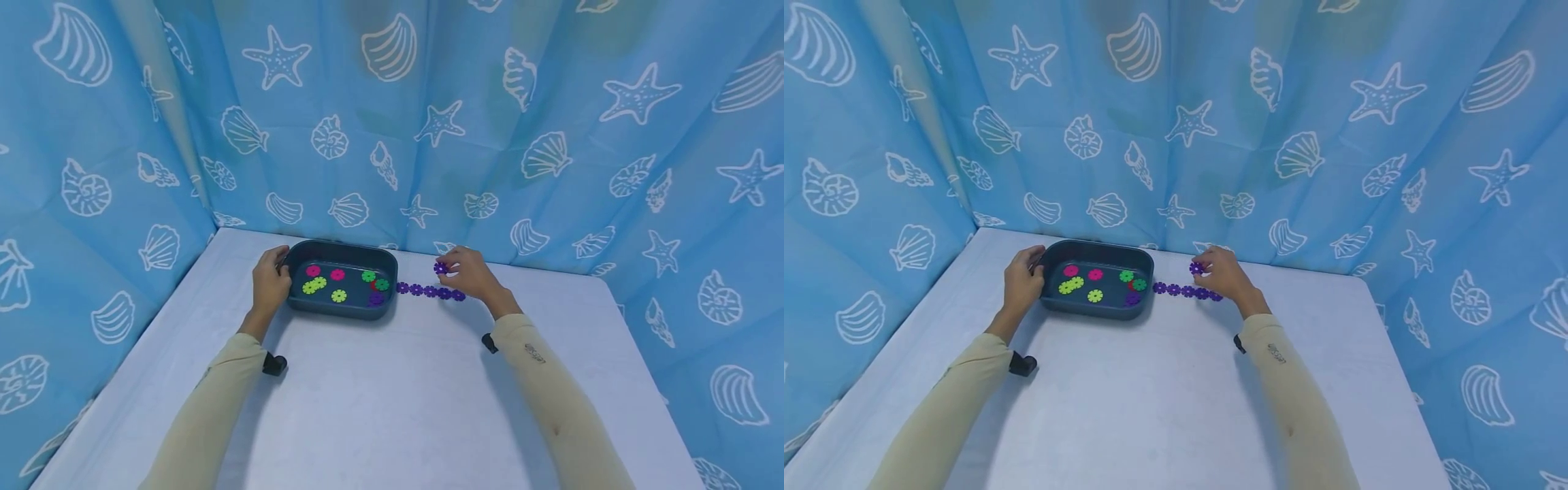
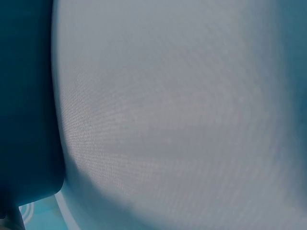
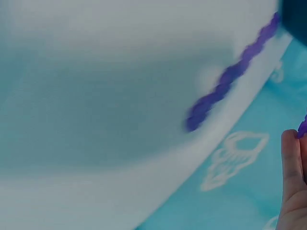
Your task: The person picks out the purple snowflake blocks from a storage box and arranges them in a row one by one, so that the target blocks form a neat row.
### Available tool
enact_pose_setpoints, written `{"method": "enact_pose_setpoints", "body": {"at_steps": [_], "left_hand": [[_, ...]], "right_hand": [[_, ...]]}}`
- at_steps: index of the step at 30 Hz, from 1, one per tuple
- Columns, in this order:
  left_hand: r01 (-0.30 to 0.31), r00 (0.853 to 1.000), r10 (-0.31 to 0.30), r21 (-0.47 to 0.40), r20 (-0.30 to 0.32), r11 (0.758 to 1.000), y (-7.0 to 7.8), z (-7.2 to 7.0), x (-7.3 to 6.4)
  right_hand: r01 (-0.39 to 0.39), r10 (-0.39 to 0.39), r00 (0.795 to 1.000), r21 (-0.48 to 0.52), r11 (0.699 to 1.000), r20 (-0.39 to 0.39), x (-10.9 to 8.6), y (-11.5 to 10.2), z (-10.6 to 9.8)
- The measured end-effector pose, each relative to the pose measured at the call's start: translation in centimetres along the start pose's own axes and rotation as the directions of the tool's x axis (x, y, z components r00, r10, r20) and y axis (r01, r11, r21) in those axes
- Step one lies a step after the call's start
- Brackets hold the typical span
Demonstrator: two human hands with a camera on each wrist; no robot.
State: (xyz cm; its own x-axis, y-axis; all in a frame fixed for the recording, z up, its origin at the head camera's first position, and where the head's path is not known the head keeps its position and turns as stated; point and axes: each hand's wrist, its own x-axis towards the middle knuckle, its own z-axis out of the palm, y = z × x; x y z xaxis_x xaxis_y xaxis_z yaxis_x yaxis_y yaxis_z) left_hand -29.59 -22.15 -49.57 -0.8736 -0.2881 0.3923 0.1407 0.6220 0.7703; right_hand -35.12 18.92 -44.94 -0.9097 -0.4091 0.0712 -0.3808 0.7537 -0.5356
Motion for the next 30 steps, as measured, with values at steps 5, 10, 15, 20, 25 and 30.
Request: {"method": "enact_pose_setpoints", "body": {"at_steps": [5, 10, 15, 20, 25, 30], "left_hand": [[0.009, 1.0, -0.009, -0.012, 0.005, 1.0, 0.2, -0.1, -0.1], [0.014, 1.0, -0.014, -0.006, 0.004, 1.0, 0.3, -0.1, -0.2], [0.007, 1.0, -0.007, 0.0, 0.003, 1.0, 0.3, 0.0, -0.1], [0.006, 1.0, -0.006, -0.009, 0.009, 1.0, 0.3, -0.1, -0.2], [0.005, 1.0, -0.005, -0.01, 0.005, 1.0, 0.4, -0.2, -0.1], [0.008, 1.0, -0.008, -0.006, 0.006, 1.0, 0.4, -0.2, -0.1]], "right_hand": [[-0.069, 0.069, 0.998, 0.005, 0.998, -0.005, -1.5, 2.7, -0.5], [-0.157, 0.157, 0.987, 0.0, 0.988, 0.025, -2.7, 4.6, -0.7], [-0.216, 0.216, 0.974, -0.013, 0.976, 0.061, -3.4, 5.6, -0.8], [-0.228, 0.231, 0.968, -0.046, 0.973, 0.093, -3.5, 5.9, -0.6], [-0.23, 0.238, 0.964, -0.078, 0.97, 0.118, -3.4, 5.9, -0.5], [-0.217, 0.23, 0.964, -0.111, 0.97, 0.133, -3.3, 6.0, -0.4]]}}
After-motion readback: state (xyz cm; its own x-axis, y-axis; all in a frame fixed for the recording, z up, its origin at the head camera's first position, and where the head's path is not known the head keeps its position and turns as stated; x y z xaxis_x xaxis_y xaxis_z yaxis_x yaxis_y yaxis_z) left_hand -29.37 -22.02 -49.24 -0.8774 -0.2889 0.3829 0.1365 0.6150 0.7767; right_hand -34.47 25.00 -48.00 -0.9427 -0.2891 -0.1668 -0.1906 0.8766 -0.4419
